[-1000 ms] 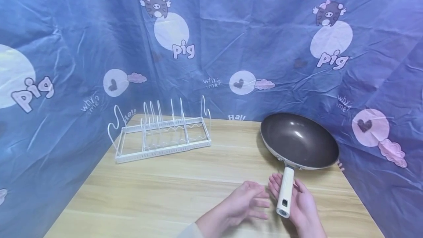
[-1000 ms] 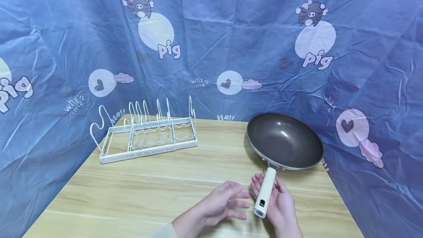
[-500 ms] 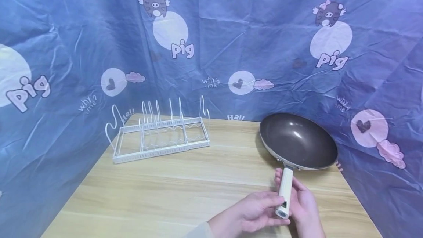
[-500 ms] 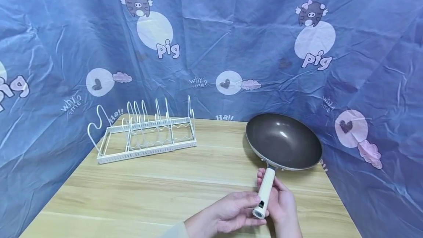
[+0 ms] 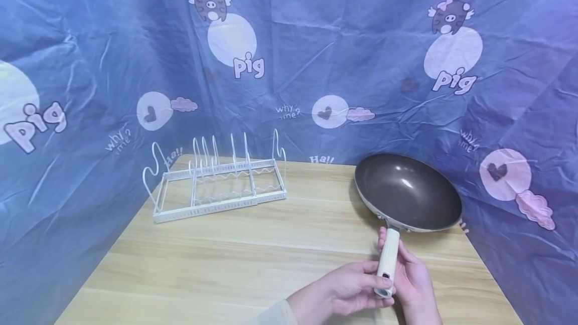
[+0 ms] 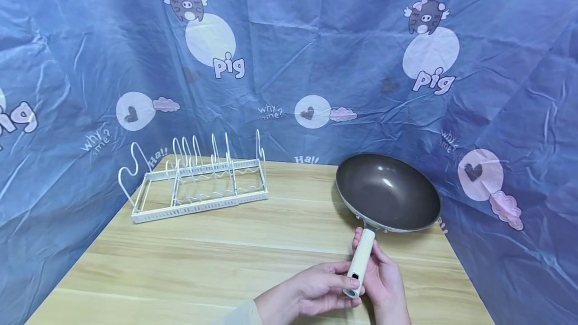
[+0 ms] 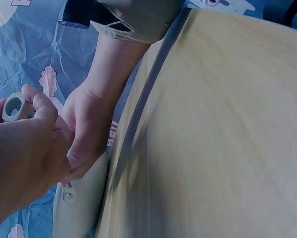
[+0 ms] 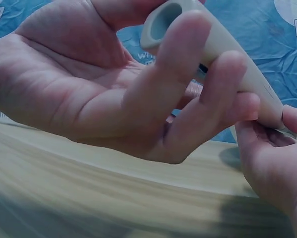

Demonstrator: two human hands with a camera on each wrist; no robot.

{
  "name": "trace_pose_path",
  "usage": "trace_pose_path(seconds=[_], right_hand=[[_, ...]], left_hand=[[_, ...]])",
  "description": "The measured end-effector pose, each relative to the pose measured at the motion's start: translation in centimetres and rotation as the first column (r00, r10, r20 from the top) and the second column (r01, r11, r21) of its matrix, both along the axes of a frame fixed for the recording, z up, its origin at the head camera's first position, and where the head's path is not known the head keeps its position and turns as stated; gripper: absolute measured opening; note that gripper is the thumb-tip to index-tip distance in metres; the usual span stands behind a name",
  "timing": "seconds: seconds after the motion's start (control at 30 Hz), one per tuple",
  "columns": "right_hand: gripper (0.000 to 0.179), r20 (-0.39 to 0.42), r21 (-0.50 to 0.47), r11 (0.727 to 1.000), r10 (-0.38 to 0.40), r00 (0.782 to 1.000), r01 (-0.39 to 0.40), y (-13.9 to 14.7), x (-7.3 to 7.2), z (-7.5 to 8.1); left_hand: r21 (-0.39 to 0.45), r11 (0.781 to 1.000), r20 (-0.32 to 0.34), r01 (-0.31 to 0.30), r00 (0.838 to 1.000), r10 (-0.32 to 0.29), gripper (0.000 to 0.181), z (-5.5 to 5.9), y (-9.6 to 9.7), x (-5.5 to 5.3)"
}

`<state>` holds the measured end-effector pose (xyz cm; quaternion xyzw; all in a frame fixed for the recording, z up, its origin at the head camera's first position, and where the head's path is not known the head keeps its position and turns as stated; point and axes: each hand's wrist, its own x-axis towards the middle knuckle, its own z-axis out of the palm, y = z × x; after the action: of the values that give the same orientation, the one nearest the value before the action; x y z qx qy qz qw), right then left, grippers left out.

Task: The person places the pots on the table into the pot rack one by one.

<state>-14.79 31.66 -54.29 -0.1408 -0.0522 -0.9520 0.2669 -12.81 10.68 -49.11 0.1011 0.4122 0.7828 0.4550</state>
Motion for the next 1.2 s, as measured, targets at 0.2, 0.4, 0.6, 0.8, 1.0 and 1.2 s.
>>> trace_pose_path(seconds=[0.2,0.4,0.6,0.8,1.0,1.2], right_hand=[[0.060,-0.021,-0.001,1.000,0.004,1.000,-0.004,-0.3,-0.2,0.1],[0.062,-0.100,0.007,0.999,-0.040,0.994,0.041,-1.4,-0.1,-0.2],[0.060,-0.199,0.028,0.996,-0.077,0.977,0.084,-2.5,0.3,-0.3],[0.062,-0.290,0.033,0.996,-0.068,0.955,0.081,-3.1,0.3,0.0],[0.062,-0.358,0.097,0.989,-0.069,0.931,0.110,-3.7,0.6,0.0],[0.059,-0.365,0.218,0.953,-0.119,0.923,0.209,-3.9,0.8,0.8]], left_hand=[[-0.013,0.999,-0.018,0.034,0.999,-0.034,0.045,0.3,-0.8,-0.5],[0.006,0.996,-0.091,0.093,0.992,-0.092,0.046,0.6,-2.5,-0.6],[-0.028,0.986,-0.162,0.166,0.972,-0.168,0.047,1.0,-4.4,-0.4],[-0.047,0.969,-0.225,0.241,0.943,-0.245,0.057,1.5,-5.7,-0.4],[-0.125,0.958,-0.254,0.257,0.925,-0.282,0.056,2.0,-6.8,-0.1],[-0.204,0.954,-0.315,0.217,0.908,-0.274,0.047,2.1,-7.6,0.1]])
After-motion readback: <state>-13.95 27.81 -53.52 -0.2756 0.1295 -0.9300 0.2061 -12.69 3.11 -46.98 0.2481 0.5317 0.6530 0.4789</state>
